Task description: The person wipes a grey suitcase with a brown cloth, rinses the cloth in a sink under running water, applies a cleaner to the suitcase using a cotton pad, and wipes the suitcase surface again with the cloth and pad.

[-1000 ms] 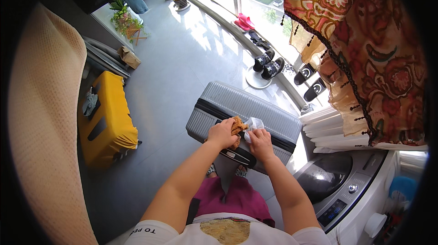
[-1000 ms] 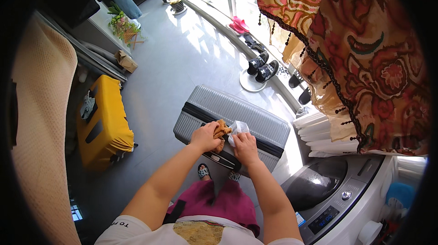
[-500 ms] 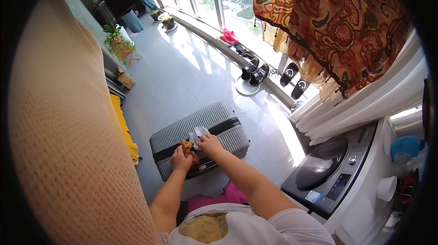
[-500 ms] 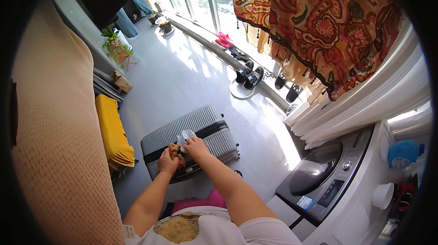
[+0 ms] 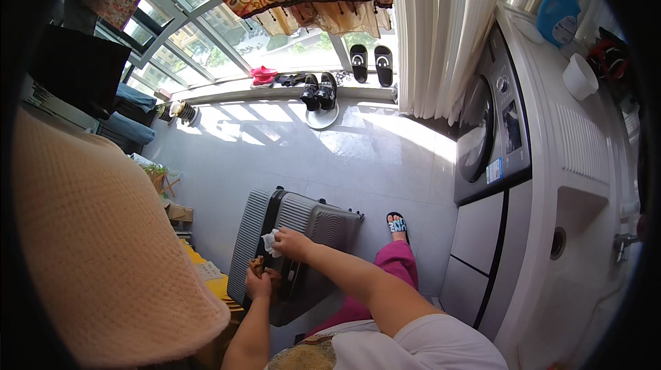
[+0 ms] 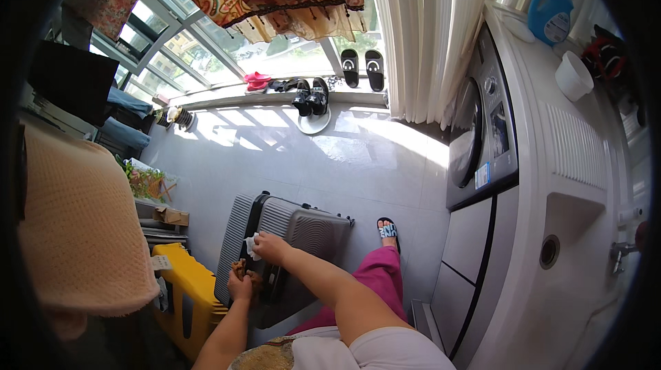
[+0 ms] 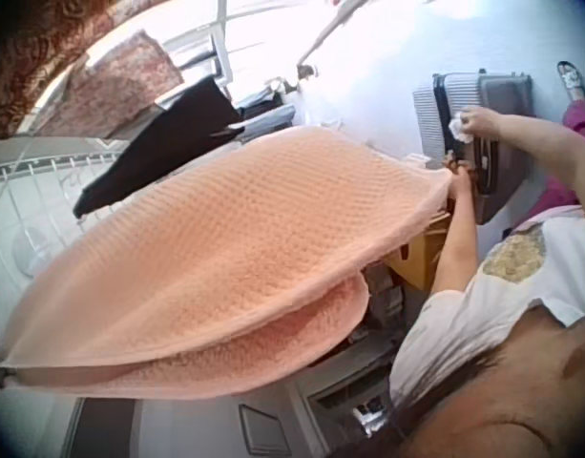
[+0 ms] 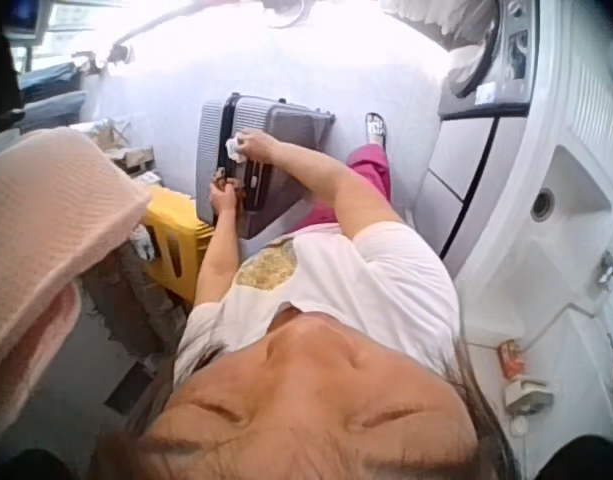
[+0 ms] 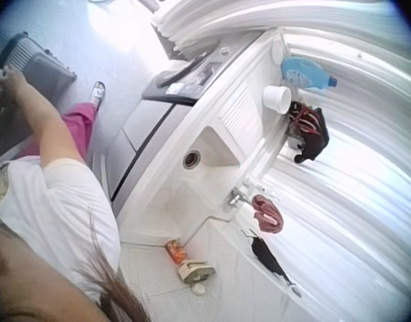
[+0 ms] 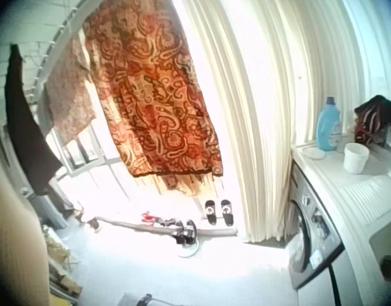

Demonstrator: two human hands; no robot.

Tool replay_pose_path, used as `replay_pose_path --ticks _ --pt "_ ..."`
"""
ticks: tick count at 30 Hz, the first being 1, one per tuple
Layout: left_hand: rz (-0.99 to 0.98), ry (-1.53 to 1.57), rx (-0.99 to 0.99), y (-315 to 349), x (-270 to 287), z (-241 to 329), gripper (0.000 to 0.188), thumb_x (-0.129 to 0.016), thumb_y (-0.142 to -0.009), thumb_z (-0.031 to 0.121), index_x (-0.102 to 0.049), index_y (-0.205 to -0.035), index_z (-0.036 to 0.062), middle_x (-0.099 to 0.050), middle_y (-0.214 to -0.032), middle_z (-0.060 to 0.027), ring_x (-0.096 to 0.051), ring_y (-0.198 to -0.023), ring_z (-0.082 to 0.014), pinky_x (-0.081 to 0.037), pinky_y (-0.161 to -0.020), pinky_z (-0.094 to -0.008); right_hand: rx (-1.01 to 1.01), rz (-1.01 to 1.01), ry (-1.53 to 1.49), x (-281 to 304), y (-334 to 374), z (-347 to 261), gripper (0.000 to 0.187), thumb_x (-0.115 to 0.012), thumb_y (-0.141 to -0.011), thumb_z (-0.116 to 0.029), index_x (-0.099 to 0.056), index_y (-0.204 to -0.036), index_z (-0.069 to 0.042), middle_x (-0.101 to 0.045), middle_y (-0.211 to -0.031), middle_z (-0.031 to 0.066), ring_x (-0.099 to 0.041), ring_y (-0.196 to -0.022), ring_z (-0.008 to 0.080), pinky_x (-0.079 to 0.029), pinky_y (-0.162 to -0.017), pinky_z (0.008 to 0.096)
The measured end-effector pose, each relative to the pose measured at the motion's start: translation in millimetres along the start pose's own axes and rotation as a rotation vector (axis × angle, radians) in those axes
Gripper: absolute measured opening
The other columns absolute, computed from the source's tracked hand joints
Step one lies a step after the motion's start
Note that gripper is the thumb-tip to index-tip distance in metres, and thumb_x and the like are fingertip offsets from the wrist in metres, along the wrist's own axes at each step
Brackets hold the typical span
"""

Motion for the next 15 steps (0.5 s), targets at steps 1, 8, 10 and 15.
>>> replay_pose_path --ticks 1,8,10,15 --pt "0.009 0.001 0.013 1 4 -4 0.04 -0.061 -0.074 0.021 -0.054 -0.109 0.0037 -0.063 -0.101 -0.0227 -0.061 -0.094 -0.0425 -0.048 -0.083 -0.0501 -0.08 0.082 -0.052 3 14 3 0.014 -0.064 -0.074 -0.007 -0.072 -0.086 -0.01 -0.062 -0.095 0.0074 -0.057 -0.095 0.0278 -0.049 -0.084 0.0352" --pt "0.111 0.073 -0.085 -4 25 -21 0.041 -0.058 -0.076 0.015 -0.056 -0.113 -0.0033 -0.06 -0.109 -0.0227 -0.06 -0.1 -0.0424 -0.049 -0.089 -0.0471 -0.508 0.413 -0.473 46 54 27 0.02 -0.061 -0.079 -0.004 -0.071 -0.096 -0.007 -0.064 -0.083 0.0122 -0.061 -0.083 0.0294 -0.05 -0.077 0.0373" --pt "0.208 0.111 -0.291 -8 28 12 0.046 -0.055 -0.078 0.008 -0.053 -0.12 -0.0083 -0.057 -0.117 -0.0227 -0.059 -0.104 -0.0399 -0.047 -0.093 -0.0429 -0.674 0.463 -0.607 71 54 32 0.02 -0.062 -0.082 -0.007 -0.072 -0.1 -0.008 -0.064 -0.083 0.0118 -0.061 -0.078 0.0259 -0.049 -0.074 0.0346" --pt "-0.306 0.995 -0.257 -14 3 230 0.029 -0.051 -0.082 -0.002 -0.058 -0.11 -0.0031 -0.061 -0.101 -0.0067 -0.06 -0.093 -0.016 -0.049 -0.08 -0.0293 -0.846 0.703 -1.001 123 70 80 0.025 -0.061 -0.091 -0.014 -0.067 -0.112 -0.001 -0.069 -0.093 0.0049 -0.061 -0.083 0.011 -0.049 -0.072 0.0257"
Point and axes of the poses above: each hand's wrist, its own y-axis away from the middle knuckle, its own x-axis out of the back of the hand, z = x × y, the point moved 3 cm from there along -y, towards the middle knuckle
